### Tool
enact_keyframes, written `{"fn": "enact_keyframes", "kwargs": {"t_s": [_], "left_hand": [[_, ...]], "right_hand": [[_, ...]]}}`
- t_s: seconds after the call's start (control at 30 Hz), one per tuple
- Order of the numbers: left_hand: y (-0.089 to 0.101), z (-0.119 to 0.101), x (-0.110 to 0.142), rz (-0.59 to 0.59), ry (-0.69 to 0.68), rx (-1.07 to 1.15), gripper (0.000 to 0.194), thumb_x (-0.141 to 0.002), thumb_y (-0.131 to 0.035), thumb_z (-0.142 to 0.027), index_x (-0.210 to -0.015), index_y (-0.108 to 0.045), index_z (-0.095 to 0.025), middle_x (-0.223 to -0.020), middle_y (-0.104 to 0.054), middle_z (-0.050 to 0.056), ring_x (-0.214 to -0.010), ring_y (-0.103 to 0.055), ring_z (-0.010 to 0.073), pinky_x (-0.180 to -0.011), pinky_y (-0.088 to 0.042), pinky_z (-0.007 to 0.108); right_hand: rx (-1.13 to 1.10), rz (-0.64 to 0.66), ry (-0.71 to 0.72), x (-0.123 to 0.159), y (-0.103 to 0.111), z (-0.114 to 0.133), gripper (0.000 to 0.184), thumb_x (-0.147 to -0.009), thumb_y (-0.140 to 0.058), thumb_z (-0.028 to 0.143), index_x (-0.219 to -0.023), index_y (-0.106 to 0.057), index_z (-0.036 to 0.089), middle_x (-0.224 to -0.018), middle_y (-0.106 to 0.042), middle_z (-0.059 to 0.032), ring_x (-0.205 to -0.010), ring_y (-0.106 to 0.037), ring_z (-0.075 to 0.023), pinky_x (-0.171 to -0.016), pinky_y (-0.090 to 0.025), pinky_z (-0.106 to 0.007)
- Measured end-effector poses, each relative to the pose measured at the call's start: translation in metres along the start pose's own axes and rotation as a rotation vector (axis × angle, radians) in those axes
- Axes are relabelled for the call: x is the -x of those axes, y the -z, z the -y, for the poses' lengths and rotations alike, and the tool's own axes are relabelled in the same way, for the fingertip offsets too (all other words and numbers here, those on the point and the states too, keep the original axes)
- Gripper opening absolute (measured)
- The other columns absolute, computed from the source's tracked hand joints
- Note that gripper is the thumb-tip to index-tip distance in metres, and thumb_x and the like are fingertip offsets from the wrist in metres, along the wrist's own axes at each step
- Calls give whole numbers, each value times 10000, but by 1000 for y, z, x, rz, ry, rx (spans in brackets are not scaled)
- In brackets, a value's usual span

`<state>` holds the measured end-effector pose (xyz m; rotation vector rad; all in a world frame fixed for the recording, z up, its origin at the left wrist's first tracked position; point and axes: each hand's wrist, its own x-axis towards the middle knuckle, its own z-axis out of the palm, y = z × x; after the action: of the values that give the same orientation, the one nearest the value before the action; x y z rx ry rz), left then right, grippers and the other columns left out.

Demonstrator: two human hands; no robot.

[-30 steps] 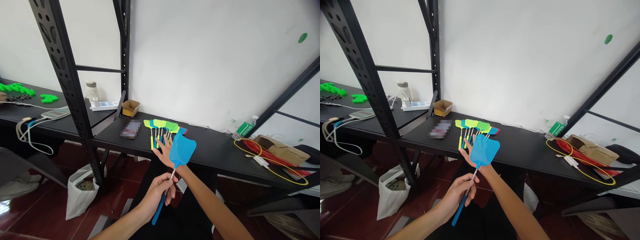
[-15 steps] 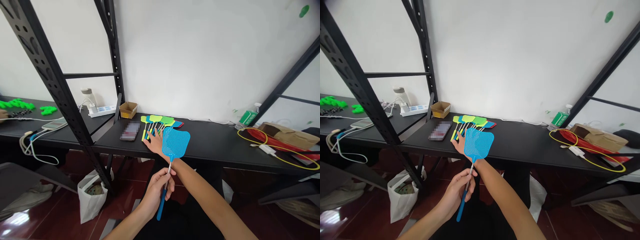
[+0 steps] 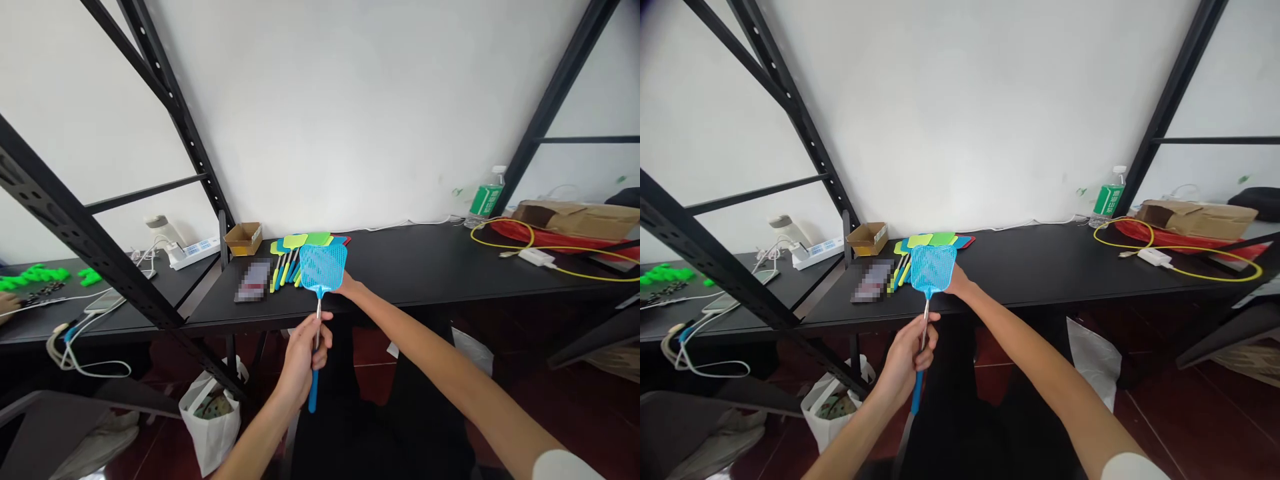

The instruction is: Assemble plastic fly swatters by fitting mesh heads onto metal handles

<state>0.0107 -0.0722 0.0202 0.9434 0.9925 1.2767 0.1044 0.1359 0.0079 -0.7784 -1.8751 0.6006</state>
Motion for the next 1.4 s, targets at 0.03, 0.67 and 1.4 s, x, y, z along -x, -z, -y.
{"fn": "enact_keyframes", "kwargs": {"t_s": [0.03,0.67,1.4], "left_hand": [[-2,-9,-14,14,-22,-84,359,-910,-559,-465,-1113,-627,-177,-647,-512,-54,-403,-237,37,-403,-146,187],[-105,13,-203,-152,-551,-1566,347,-1030,-378,-297,-1331,-551,-278,-1160,-691,87,-1015,-679,277,-798,-474,340],[-100,13,-198,-150,-597,-1568,321,-1040,-378,-359,-1299,-565,-321,-1081,-720,42,-963,-689,239,-742,-435,290]], "right_hand": [[-2,1,-10,-2,15,-8,324,-909,-610,493,-1039,-746,229,-995,-754,-56,-1019,-664,-250,-946,-506,-386],[-746,-202,-458,13,145,-79,377,-748,-772,536,-854,-719,178,-758,-714,-42,-613,-632,-117,-594,-517,-233],[-509,-329,-461,16,142,-80,525,-815,-589,685,-600,-506,213,-519,-489,35,-434,-423,-86,-393,-316,-220]]}}
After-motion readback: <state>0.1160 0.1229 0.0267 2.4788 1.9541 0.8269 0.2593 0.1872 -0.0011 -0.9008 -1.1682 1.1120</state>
